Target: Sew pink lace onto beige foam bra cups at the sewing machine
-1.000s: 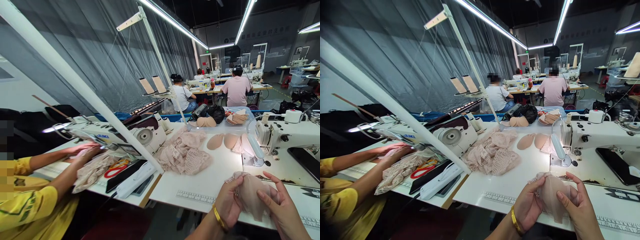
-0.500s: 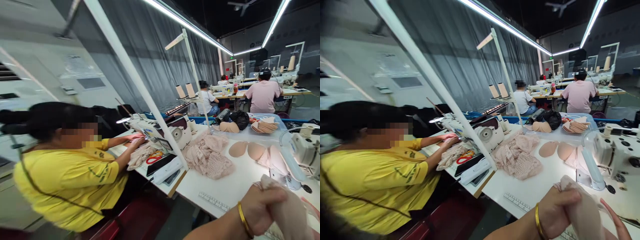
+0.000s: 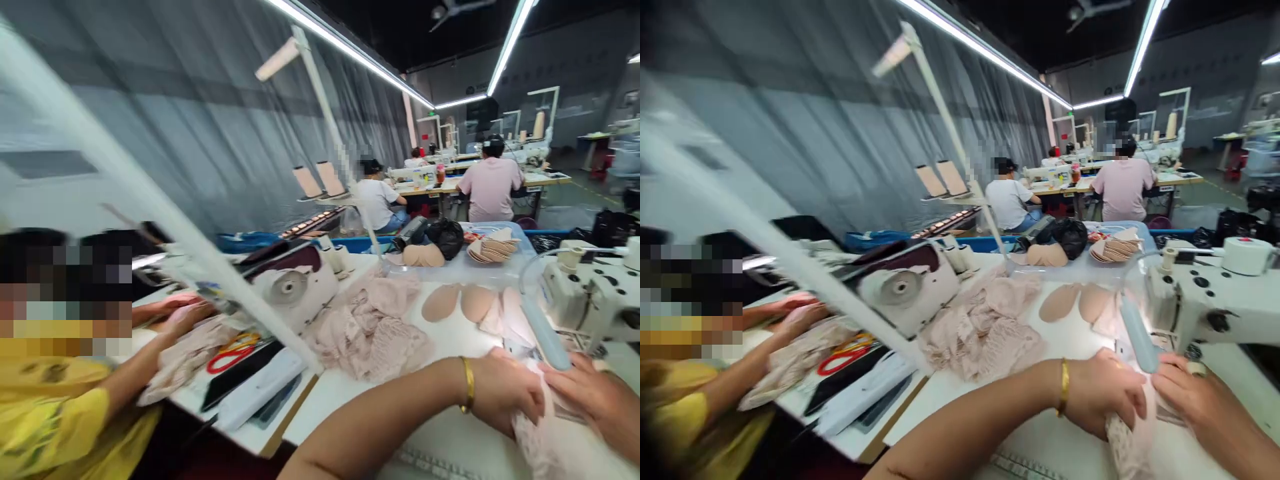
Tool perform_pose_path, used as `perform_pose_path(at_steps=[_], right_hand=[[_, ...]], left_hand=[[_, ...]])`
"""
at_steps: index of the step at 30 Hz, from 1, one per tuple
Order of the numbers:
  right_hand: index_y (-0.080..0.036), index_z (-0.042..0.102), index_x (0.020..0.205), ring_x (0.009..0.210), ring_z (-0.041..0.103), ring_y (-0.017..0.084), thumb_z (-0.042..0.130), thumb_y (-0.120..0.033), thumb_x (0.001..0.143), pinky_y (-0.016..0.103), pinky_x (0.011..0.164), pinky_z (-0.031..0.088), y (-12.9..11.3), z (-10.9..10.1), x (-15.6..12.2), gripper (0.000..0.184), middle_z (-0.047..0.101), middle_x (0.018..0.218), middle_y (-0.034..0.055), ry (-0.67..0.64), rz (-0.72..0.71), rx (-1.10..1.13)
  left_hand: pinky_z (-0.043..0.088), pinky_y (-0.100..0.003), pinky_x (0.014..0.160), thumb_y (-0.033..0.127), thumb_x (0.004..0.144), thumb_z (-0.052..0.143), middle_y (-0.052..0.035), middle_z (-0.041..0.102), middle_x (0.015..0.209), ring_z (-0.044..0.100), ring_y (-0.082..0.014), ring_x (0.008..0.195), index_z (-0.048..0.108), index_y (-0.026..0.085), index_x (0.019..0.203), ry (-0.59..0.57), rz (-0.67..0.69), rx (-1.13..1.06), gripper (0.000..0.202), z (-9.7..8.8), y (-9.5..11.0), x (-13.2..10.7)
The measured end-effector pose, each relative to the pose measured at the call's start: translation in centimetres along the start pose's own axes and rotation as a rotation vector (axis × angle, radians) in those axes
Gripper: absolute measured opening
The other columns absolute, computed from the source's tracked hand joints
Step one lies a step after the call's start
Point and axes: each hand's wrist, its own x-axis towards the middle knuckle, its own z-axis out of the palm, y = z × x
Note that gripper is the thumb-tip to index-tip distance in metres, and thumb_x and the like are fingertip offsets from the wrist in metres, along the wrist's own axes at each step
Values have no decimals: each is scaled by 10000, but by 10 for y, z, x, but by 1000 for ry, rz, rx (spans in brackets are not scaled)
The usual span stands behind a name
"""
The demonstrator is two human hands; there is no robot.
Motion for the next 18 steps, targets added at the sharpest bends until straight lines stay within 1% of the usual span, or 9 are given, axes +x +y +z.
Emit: perform_pose_path(at_steps=[1, 2, 3, 4, 6, 8, 10, 14, 18], right_hand=[[-409, 806, 1098, 1111, 702, 323, 626, -272, 921, 497, 992, 542, 1, -11, -2, 287, 810, 1093, 16, -127, -72, -146], [-403, 776, 1194, 1142, 691, 309, 562, -207, 938, 507, 1012, 522, -1, -19, -2, 387, 797, 1171, 6, -176, -99, -254], [-402, 753, 1242, 1154, 684, 294, 510, -168, 960, 499, 1002, 520, -4, -26, -2, 440, 779, 1228, 0, -204, -102, -327], [-401, 736, 1268, 1150, 682, 283, 481, -160, 983, 488, 985, 523, -9, -29, 0, 453, 770, 1248, 0, -242, -101, -374], [-396, 734, 1262, 1105, 684, 270, 453, -175, 1022, 460, 932, 536, -20, -32, 4, 431, 776, 1212, 11, -275, -89, -422], [-389, 754, 1207, 1062, 680, 269, 464, -195, 1030, 446, 909, 537, -29, -31, 8, 391, 785, 1149, 15, -273, -82, -441], [-383, 768, 1149, 1045, 672, 271, 473, -196, 1023, 445, 918, 532, -33, -30, 10, 372, 784, 1136, 8, -250, -84, -454], [-362, 765, 1108, 1009, 670, 261, 478, -184, 1009, 426, 913, 532, -31, -31, 10, 352, 778, 1135, 5, -220, -98, -476], [-326, 746, 1086, 972, 660, 251, 451, -178, 1019, 393, 840, 537, -27, -30, 7, 336, 765, 1117, 20, -167, -114, -532]], left_hand=[[360, -387, 711, 263, 679, 812, -36, 752, 920, 673, -294, 921, 679, 251, 588, -13, 16, 68, 161, -5, 1, -3], [358, -394, 748, 225, 670, 803, -43, 756, 966, 669, -304, 956, 685, 239, 631, -6, 14, 116, 125, -9, 3, -7], [356, -399, 781, 209, 667, 797, -48, 756, 998, 663, -306, 971, 682, 228, 651, 8, 5, 145, 118, -12, 5, -11], [353, -403, 810, 208, 687, 783, -51, 756, 1022, 659, -303, 980, 688, 224, 675, 6, 4, 157, 97, -14, 7, -16], [342, -411, 851, 213, 730, 754, -50, 756, 1050, 658, -288, 971, 692, 217, 703, 9, -1, 156, 68, -16, 11, -22], [334, -414, 870, 223, 759, 737, -47, 758, 1057, 661, -273, 954, 692, 209, 719, 16, 5, 146, 62, -15, 14, -23], [332, -409, 879, 230, 762, 742, -45, 761, 1050, 666, -264, 942, 684, 200, 719, 36, 13, 138, 79, -14, 13, -22], [345, -384, 897, 212, 738, 772, -26, 763, 1058, 674, -251, 974, 666, 203, 724, 40, 10, 120, 108, -17, 7, -18], [362, -366, 919, 214, 803, 741, 8, 760, 1093, 682, -206, 959, 655, 201, 757, -13, -23, 140, 99, -21, 7, -16]])
